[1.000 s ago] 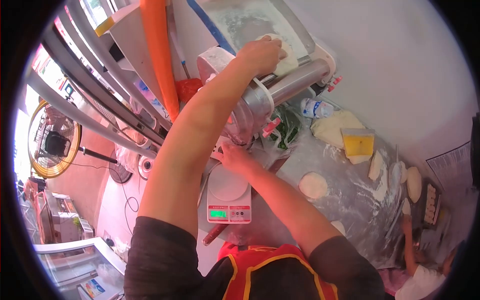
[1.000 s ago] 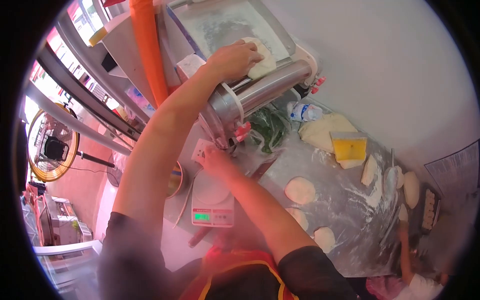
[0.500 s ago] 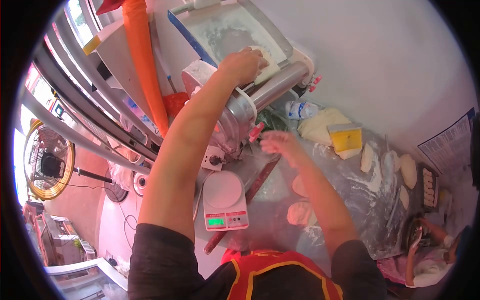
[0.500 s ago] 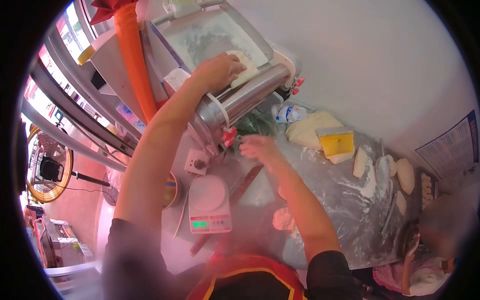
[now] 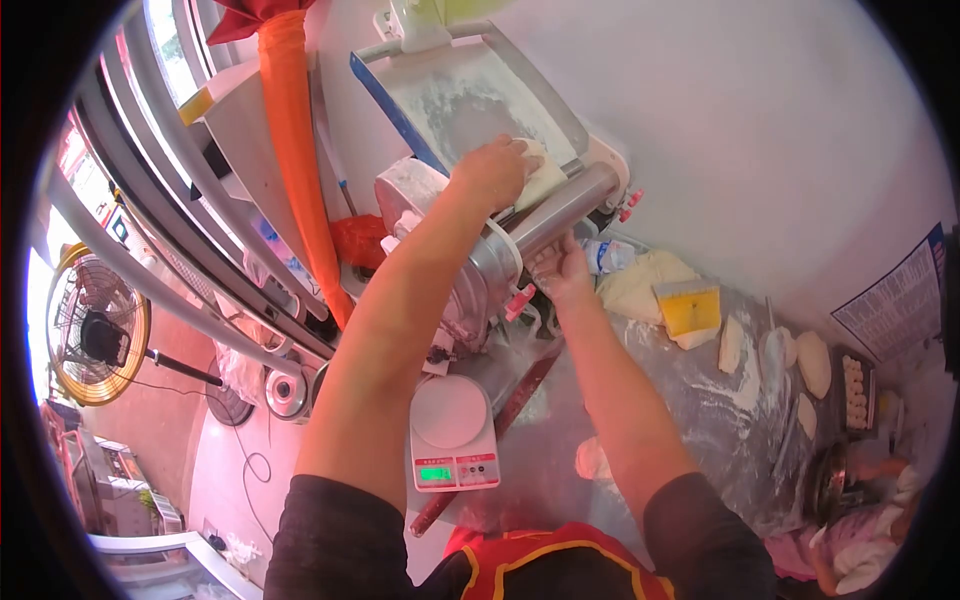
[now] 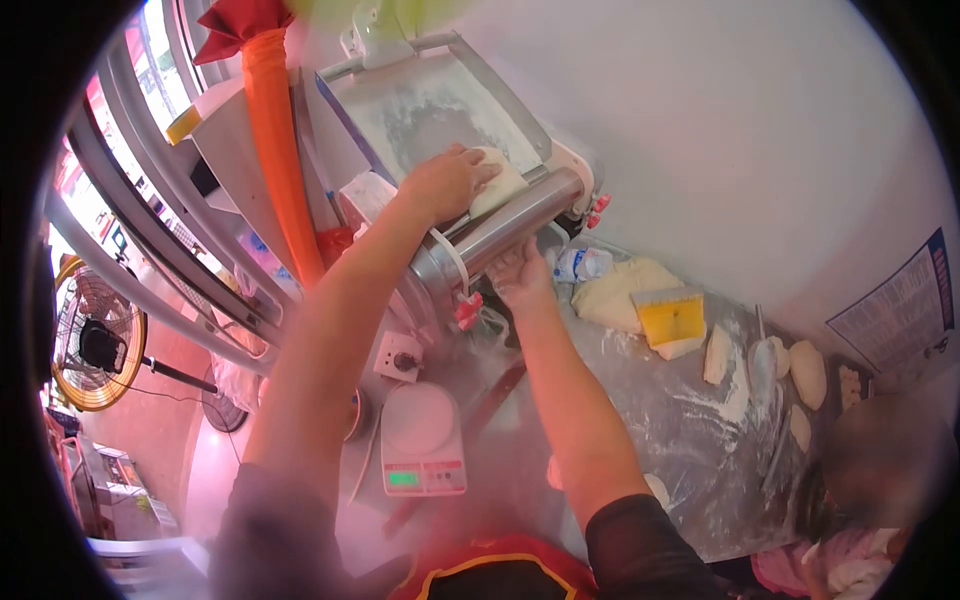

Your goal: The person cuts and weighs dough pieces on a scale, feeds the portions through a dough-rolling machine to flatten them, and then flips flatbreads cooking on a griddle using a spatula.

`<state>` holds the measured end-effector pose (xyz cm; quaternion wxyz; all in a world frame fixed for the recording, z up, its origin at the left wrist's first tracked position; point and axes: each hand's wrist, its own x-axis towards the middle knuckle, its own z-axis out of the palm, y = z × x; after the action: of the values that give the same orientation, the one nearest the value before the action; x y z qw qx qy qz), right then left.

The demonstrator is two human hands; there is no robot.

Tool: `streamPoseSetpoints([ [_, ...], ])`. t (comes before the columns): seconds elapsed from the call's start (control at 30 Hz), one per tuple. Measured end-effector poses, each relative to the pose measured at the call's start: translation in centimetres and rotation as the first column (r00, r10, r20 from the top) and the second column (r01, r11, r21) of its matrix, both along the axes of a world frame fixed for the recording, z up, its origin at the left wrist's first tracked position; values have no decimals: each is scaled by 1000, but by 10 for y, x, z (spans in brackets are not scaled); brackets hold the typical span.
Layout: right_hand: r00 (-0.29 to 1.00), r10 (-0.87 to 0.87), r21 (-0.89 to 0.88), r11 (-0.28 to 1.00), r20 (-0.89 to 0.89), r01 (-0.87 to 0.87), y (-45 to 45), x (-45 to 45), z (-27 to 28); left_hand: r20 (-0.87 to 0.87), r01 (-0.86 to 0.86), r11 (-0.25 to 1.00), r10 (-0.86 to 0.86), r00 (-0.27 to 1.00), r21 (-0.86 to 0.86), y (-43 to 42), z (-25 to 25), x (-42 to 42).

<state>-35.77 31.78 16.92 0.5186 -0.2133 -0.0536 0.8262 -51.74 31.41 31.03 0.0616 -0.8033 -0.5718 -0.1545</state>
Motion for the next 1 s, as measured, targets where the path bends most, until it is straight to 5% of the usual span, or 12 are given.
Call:
streamPoseSetpoints([
  [0.27, 985, -168, -30, 986, -46, 166, 9, -3, -32, -46, 14, 999, -16, 999, -30, 5, -2, 0],
  [0.67, 988, -152, 25, 988, -30, 153, -7, -6, -10, -91, 49, 997, -54, 994, -59, 1, 2, 2],
  [0.87, 993, -36, -5, 999, -109, 36, 10, 12, -53, -102, 66, 994, -75, 992, -86, 0, 5, 2],
  [1.0, 980, -194, -16, 981, -45, 193, -6, 14, -44, -82, 81, 994, -87, 993, -74, -2, 5, 3],
])
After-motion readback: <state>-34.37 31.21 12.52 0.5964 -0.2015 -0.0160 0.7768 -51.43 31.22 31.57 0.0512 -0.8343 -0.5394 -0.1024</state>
